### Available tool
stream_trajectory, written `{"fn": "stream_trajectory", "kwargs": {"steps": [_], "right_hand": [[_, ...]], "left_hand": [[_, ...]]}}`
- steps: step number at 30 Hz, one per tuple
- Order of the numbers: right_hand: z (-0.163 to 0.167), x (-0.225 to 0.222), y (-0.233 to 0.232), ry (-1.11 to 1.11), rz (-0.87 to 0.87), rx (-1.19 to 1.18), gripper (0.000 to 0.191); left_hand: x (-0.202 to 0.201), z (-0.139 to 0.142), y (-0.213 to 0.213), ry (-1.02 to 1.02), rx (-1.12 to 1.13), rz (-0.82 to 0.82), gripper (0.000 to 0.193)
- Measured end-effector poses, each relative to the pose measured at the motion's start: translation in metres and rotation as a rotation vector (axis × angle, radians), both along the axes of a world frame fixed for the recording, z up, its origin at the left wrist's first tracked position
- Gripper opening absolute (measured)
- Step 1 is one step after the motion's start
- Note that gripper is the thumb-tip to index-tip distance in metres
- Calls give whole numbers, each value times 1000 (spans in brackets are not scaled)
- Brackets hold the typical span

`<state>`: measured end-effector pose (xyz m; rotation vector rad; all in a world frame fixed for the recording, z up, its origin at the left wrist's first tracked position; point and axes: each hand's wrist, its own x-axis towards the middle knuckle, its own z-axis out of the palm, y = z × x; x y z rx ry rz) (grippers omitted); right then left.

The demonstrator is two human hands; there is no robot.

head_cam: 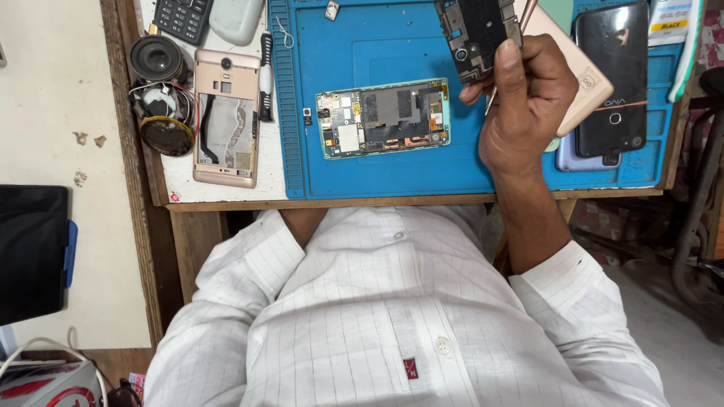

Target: The person pries open a disassembled smartphone on a blue repair mat, removes the back cover, and uses a pointed tool to work on the exposed motherboard and internal components. They reposition the phone body and continue probing and adjusting parts on the board.

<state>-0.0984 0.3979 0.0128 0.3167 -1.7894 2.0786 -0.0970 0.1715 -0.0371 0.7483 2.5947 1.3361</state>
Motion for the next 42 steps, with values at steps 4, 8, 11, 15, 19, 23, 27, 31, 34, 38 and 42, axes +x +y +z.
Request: {"fn": "stream_trajectory", "kwargs": {"steps": [4, 8, 11, 15, 19, 23, 27, 31, 34, 38, 42], "right_hand": [[-1, 0, 4, 26, -5, 21, 29], [-3, -1, 10, 48, 0, 23, 31], [-4, 1, 11, 49, -4, 17, 31], [-4, 3, 12, 59, 2, 27, 32], [-5, 3, 14, 64, -4, 46, 33], [-9, 4, 16, 65, 2, 44, 33], [-11, 3, 18, 80, 9, 56, 33], [-11, 1, 19, 70, 5, 49, 32], [-11, 2, 16, 54, 0, 40, 32], [-9, 1, 10, 59, 1, 27, 31], [-7, -2, 4, 37, -12, 23, 30]], "left_hand": [[10, -9, -10, -15, 22, -12, 38], [28, -16, -27, -56, 57, -22, 36], [46, -14, -44, -56, -31, -3, 36], [74, 0, -67, 60, -345, 43, 29], [100, 28, -88, -27, -366, -2, 29], [112, 67, -108, -48, -313, 65, 58], [100, 111, -129, -242, -518, -28, 41], [65, 154, -148, -466, -486, -156, 34], [33, 169, -150, -361, -212, -214, 34], [-15, 159, -132, -363, 99, -199, 32], [-52, 137, -110, -293, 32, -62, 30]]}}
